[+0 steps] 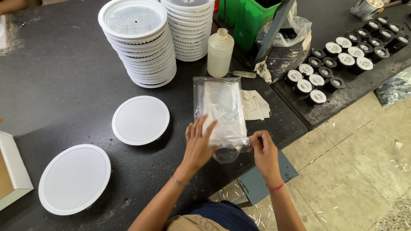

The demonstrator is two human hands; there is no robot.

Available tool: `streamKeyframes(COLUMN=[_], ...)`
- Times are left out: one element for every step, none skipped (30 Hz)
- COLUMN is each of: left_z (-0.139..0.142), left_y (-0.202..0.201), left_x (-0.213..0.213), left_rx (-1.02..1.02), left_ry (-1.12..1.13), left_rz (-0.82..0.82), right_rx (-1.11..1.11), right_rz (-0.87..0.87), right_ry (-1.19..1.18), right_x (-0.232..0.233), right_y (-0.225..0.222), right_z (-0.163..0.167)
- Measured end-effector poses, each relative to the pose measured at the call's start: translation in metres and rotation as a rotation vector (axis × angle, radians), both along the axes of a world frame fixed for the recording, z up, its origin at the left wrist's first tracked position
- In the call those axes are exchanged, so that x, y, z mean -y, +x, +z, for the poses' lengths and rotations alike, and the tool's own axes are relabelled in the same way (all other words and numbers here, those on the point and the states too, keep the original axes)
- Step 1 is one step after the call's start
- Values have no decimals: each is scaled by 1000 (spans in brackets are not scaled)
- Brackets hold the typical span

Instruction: The person folds a flat cardboard blank into an open box on the workbench, inserts a white inner box, and folds the flaps closed. They then handle white round panel discs, placing them on the bench and wrapping one in a clear plastic bag.

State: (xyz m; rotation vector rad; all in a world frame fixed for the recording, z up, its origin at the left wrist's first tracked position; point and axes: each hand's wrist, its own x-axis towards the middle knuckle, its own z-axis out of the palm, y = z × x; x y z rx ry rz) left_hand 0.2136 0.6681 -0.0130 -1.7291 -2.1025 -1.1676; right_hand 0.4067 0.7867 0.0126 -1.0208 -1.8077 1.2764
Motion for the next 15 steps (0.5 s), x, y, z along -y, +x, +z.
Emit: streamKeyframes(left_z=[5,9,11,13,13,13,13,13,14,14,15,17,18,20,21], left_y=[7,14,24,29,33,37,38,36,33,31,27,23,20,18,15], left_x=[9,16,22,24,21,16,13,8,3,0,-1,-1,2,5,9], left_rx=[-3,-44,-84,-122,-95,-67,-40,-26,-13,2,-1,-4,-8,45,97], left_ry=[63,60,58,55,73,90,107,103,99,93,111,129,142,140,136], left_rz=[-44,-101,-154,-206,-197,-186,-176,-153,-132,-112,-108,-104,-101,-86,-72], right_rx=[-36,-76,-115,-153,-173,-192,-211,-218,-226,-233,-235,-238,-242,-243,-245], right_rz=[4,35,69,105,130,156,182,199,214,228,205,182,157,132,106], right_ry=[-44,-93,-142,-191,-225,-261,-297,-301,-306,-312,-279,-247,-219,-236,-253], right_x=[-2,-4,-4,-4,-3,-2,-1,-1,-1,-1,-3,-6,-8,-11,-16], right_y=[0,-1,-1,-2,-3,-4,-4,-5,-6,-5,-4,-3,-2,0,2], right_z=[-3,-7,-10,-13,-16,-19,-22,-24,-26,-28,-30,-32,-34,-37,-39])
